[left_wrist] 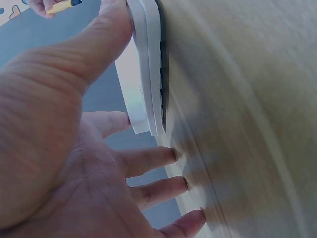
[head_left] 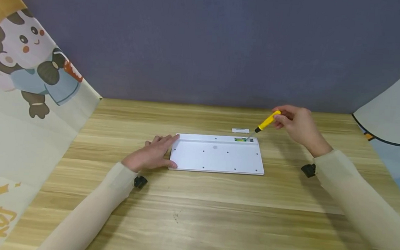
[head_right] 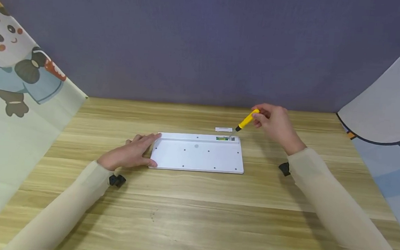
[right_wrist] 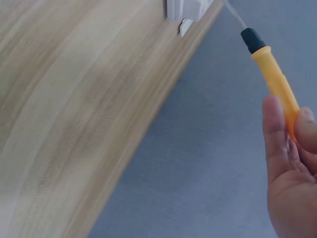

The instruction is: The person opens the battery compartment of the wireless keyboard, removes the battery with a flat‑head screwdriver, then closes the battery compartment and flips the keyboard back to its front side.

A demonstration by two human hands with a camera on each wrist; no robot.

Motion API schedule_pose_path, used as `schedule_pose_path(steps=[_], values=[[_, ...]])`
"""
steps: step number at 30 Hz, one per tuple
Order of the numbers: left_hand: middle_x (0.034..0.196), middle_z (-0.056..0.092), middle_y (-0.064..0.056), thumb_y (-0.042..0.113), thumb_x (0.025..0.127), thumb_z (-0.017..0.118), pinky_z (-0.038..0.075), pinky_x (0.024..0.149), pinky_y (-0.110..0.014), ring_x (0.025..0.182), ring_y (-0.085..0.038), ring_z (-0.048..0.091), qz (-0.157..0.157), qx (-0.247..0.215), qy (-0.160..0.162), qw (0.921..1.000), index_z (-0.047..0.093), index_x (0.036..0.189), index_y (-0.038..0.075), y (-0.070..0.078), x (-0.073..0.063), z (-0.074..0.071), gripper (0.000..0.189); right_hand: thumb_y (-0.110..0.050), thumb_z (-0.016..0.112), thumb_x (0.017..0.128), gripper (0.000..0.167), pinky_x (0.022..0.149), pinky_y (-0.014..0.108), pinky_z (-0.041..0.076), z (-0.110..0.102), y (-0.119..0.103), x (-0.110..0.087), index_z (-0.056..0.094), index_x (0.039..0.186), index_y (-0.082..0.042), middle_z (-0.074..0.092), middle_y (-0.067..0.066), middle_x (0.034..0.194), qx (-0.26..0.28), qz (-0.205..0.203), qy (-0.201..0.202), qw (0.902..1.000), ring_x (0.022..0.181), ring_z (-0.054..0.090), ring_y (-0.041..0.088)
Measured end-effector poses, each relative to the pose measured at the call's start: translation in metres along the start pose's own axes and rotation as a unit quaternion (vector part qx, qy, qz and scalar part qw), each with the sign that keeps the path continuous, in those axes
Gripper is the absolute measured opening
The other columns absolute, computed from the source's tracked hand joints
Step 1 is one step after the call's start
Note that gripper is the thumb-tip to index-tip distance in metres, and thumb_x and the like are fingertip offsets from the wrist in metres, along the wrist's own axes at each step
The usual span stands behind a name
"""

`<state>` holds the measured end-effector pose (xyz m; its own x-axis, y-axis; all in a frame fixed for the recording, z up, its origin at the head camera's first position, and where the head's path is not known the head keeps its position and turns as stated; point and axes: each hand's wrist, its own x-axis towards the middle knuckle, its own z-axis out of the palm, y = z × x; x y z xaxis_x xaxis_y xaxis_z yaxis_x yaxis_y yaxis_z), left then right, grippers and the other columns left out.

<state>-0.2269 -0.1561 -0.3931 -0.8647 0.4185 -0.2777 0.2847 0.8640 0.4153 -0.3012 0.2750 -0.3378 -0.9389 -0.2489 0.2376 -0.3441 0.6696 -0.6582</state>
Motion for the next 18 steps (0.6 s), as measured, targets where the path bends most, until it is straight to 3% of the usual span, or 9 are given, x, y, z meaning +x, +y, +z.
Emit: schedule_pose_path(steps=[18], values=[[0.155, 0.013, -0.018, 0.05, 0.081, 0.067, 0.011, 0.1, -0.071, 0.139, -0.04, 0.011, -0.002, 0.008, 0.002, 1.0, 0.007, 0.154, 0.019, 0.002, 0.0, -0.001, 0.099, -0.02, 0.056, 0.095, 0.029, 0.056, 0.024, 0.053, -0.003, 0.023, -0.001, 0.062, 0.109, 0.004, 0.066, 0.02, 0.086, -0.006, 0.034, -0.005, 0.9994, 0.066, 0.065, 0.023]])
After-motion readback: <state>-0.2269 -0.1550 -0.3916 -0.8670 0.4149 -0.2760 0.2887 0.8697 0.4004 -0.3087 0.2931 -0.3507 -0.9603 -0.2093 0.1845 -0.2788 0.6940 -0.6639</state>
